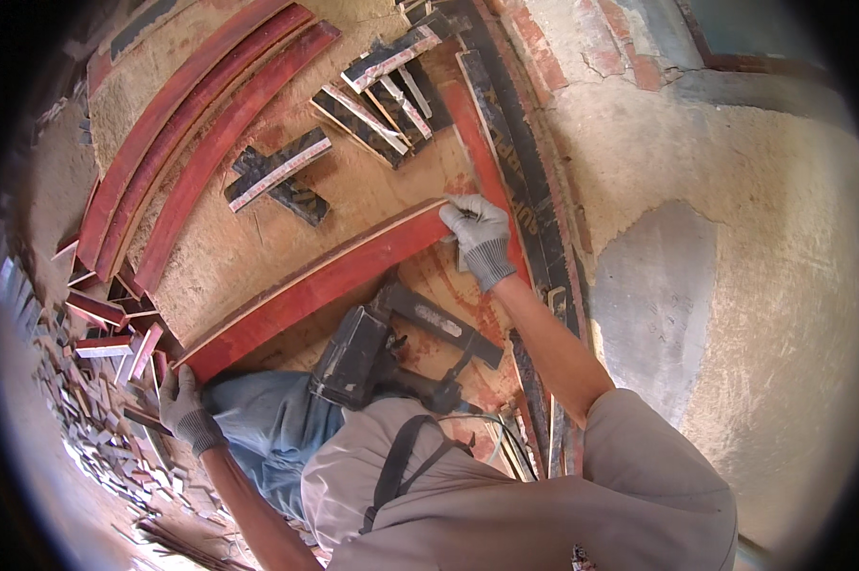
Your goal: The person sits on the floor and installs red wooden planks onto a subfloor using a nail gun. They repeatedly pick up planks, position them, and fasten them in place.
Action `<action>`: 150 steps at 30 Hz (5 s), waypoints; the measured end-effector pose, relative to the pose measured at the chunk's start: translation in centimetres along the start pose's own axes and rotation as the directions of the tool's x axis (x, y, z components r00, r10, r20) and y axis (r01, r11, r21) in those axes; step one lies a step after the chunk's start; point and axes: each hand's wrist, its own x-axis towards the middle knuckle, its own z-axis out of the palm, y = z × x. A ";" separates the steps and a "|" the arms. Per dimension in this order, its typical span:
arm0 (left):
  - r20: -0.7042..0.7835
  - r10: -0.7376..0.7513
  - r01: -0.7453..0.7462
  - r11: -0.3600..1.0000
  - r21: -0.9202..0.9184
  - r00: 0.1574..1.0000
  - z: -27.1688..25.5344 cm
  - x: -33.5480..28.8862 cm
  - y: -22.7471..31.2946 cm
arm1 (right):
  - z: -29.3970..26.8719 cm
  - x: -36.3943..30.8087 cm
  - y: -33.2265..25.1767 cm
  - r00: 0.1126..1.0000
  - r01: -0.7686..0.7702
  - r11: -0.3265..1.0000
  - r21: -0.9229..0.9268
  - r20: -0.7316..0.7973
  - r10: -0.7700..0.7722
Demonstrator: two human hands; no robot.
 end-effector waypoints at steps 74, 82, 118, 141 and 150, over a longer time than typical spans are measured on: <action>0.527 0.548 -0.758 0.510 0.406 0.650 21.8 -13.2 6.6 | -8.9 -15.5 -8.9 0.870 0.042 0.863 -0.503 0.444 0.216; 0.513 0.561 -0.759 0.509 0.406 0.650 22.0 -13.3 6.7 | -10.6 -8.9 -12.6 0.858 -0.320 0.880 -0.351 0.288 0.426; 0.531 0.645 -0.834 0.466 0.296 0.549 21.5 -12.8 6.3 | -6.3 -8.4 -15.1 0.729 -0.412 0.826 -0.386 0.404 0.552; 0.438 0.754 -0.861 0.339 0.378 0.489 17.5 -10.2 5.5 | -2.5 -11.4 -12.9 0.706 -0.299 0.781 -0.548 0.424 0.568; 0.144 0.151 -0.177 0.240 0.954 0.978 1.4 0.0 4.9 | -2.9 -11.8 -11.4 0.710 -0.384 0.825 -0.414 0.439 0.550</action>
